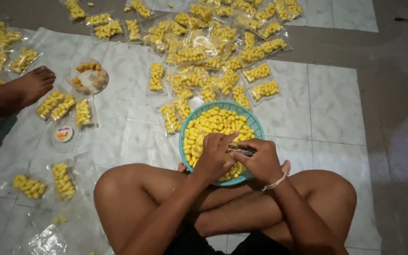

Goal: Packaging small yellow items into plastic bags using tweezers

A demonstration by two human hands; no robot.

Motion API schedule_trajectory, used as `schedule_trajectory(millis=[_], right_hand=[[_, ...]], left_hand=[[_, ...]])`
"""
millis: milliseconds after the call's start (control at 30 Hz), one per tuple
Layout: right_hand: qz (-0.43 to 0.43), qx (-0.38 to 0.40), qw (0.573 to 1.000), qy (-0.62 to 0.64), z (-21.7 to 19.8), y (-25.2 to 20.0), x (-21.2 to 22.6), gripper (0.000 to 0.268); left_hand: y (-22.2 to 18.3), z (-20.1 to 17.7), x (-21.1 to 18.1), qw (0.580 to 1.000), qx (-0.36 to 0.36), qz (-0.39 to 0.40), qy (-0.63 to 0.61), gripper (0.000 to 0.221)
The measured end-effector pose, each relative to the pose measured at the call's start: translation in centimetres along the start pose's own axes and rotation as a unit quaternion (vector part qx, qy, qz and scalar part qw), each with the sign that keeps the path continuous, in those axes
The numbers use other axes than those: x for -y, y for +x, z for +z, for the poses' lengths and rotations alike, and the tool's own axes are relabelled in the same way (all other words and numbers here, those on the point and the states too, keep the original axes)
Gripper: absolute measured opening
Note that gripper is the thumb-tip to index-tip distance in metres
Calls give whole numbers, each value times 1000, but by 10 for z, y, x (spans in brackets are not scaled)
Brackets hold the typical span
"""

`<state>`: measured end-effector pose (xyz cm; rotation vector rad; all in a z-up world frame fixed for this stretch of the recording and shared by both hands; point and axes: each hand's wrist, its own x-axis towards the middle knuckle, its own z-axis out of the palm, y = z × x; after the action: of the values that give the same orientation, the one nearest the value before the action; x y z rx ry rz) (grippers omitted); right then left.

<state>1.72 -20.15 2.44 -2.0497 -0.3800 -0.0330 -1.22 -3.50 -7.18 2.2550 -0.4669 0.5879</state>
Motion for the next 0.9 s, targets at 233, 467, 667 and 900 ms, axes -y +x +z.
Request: schedule_trajectory(millis=[233, 467, 667, 900], right_hand=[[39, -12, 999, 27, -21, 1, -21, 28], [7, -41, 988, -148, -83, -1, 32, 27], [-124, -13, 962, -241, -132, -7, 89, 32], [53, 32, 913, -404, -197, -15, 179, 40]], left_hand=[[-6, -92, -45, 997, -12, 0, 75, 113], [-158, -194, 1, 819, -235, -418, 317, 44], [-379, -142, 10, 902, -191, -330, 204, 54], [-175, -24, -63, 962, -3, -265, -63, 65]])
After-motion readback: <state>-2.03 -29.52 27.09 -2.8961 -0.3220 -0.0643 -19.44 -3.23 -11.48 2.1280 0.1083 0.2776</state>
